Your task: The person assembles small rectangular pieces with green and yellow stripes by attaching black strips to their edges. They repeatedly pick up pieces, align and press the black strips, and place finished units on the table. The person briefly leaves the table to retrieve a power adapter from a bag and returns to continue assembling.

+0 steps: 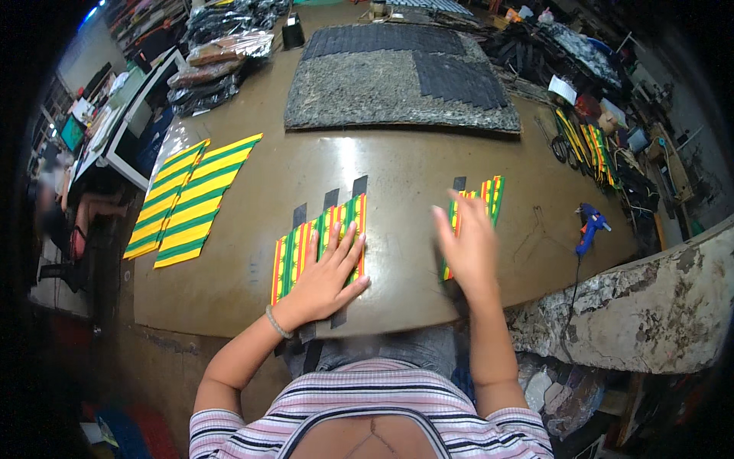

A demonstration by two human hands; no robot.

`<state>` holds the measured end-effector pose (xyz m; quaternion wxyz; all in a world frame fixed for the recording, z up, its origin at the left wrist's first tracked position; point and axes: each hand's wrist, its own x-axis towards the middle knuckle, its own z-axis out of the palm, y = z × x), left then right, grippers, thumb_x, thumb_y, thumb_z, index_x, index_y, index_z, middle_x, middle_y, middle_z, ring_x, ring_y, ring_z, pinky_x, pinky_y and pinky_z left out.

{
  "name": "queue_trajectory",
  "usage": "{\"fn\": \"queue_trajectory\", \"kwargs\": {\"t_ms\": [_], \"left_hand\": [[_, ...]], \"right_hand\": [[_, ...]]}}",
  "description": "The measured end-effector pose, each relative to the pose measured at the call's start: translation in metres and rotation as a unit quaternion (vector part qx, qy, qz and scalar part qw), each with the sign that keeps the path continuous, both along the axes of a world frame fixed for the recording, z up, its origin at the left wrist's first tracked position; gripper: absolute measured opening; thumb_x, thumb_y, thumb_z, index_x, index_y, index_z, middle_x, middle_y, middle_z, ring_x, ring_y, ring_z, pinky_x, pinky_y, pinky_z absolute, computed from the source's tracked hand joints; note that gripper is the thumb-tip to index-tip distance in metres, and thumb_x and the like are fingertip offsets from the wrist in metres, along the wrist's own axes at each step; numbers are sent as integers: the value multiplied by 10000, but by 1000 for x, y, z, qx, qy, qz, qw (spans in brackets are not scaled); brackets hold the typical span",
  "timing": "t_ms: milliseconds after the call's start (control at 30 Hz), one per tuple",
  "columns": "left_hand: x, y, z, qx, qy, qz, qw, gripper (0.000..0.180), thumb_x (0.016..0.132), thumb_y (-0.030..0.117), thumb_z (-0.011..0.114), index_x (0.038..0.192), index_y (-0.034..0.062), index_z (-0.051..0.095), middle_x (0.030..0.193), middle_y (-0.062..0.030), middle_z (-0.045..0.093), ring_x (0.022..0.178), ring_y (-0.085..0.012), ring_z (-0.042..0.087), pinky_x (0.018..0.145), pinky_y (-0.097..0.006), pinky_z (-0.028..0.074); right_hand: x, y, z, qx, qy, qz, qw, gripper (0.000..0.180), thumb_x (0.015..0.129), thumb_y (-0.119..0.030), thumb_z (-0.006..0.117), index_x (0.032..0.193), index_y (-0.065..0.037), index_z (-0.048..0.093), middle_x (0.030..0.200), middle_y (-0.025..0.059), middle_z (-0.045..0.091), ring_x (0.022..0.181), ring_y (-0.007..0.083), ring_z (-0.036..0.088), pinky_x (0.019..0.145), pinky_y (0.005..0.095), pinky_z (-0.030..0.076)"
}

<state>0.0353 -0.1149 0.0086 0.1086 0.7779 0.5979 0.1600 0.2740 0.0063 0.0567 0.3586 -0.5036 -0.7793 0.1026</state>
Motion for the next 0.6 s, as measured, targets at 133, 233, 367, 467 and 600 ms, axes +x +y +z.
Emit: {"fn": "queue_trajectory", "kwargs": {"t_ms": [133,233,367,467,600], "left_hand": [[-13,4,9,-1,-69,7,998,696,1001,402,496,1557,67,245,1627,-175,188,1513,-383,108,1199,-560,72],[-29,12,12,5,-112,64,992,708,990,394,521,1555,67,247,1611,-195,227,1505,-406,124,1207,-533,84],[-52,30,6,9,-44,163,986,718,964,422,564,1530,60,310,1588,-233,257,1497,-421,142,1201,-550,90],[-59,47,2,4,-22,187,982,694,957,438,571,1500,56,371,1571,-246,284,1494,-429,143,1192,-581,84],[-57,68,2,11,17,118,993,819,879,553,640,1498,81,384,1555,-225,329,1491,-404,184,1183,-612,67]], "right_hand": [[-87,37,-33,-116,-97,143,978,472,918,-386,643,1187,1,655,1136,213,613,1098,379,591,951,448,477],[-119,50,-56,-167,-67,183,966,436,876,-294,691,1210,-24,619,1222,190,554,1154,387,560,987,452,461],[-121,44,-63,-183,-57,166,967,329,833,-209,736,1079,-29,611,1191,184,549,1116,380,570,947,460,472],[-116,38,-60,-166,-31,172,971,243,831,-127,725,1010,-26,596,1096,158,577,983,305,621,857,410,507],[-114,43,-64,-270,120,168,941,212,821,-31,698,1012,-21,608,937,110,605,807,200,617,749,330,521]]}}
